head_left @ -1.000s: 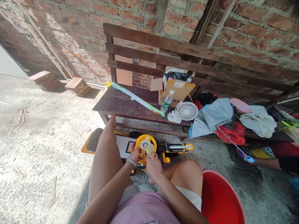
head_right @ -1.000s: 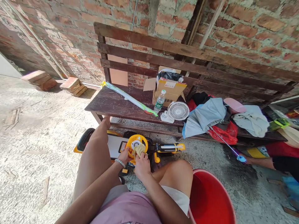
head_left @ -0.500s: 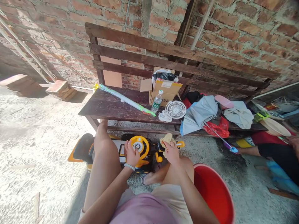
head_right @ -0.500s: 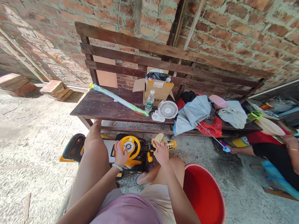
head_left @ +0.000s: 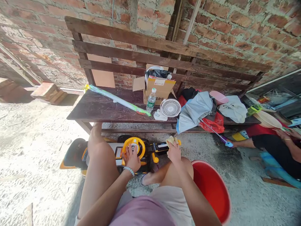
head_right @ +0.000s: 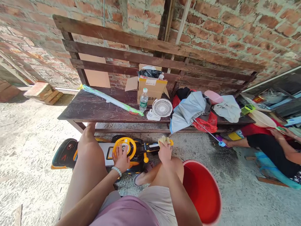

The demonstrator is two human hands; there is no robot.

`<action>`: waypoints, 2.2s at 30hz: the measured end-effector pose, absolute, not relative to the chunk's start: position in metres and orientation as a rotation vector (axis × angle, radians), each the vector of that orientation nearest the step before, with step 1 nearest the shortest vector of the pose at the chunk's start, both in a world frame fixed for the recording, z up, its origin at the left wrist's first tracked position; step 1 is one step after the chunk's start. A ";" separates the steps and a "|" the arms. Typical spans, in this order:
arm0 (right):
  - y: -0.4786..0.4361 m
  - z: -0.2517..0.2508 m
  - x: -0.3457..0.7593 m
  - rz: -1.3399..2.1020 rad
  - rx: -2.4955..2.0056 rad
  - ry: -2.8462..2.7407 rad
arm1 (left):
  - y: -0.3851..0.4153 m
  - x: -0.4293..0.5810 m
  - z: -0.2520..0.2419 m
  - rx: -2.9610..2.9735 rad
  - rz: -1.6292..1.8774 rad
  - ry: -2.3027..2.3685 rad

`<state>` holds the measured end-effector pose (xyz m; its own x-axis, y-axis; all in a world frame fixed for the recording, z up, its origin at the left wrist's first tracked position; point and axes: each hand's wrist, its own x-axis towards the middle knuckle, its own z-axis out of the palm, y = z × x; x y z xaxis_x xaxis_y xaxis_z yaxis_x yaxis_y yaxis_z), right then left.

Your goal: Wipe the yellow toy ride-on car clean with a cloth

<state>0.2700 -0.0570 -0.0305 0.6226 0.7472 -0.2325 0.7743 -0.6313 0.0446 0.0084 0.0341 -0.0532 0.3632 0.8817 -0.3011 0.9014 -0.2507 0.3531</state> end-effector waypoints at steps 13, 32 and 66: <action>-0.058 -0.027 0.304 -0.265 2.716 1.214 | 0.033 0.006 -0.043 2.186 -0.092 1.456; -0.063 -0.041 0.307 -0.422 2.760 1.305 | 0.034 0.001 -0.050 2.214 -0.053 1.405; -0.061 -0.116 0.236 -0.618 3.395 1.676 | 0.033 0.002 -0.049 2.189 -0.034 1.433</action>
<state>0.2364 -0.0611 -0.1160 0.6166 0.7868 0.0274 0.5806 -0.4310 -0.6908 0.0020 0.0334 -0.0492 0.4400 0.8481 -0.2950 0.8613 -0.3057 0.4058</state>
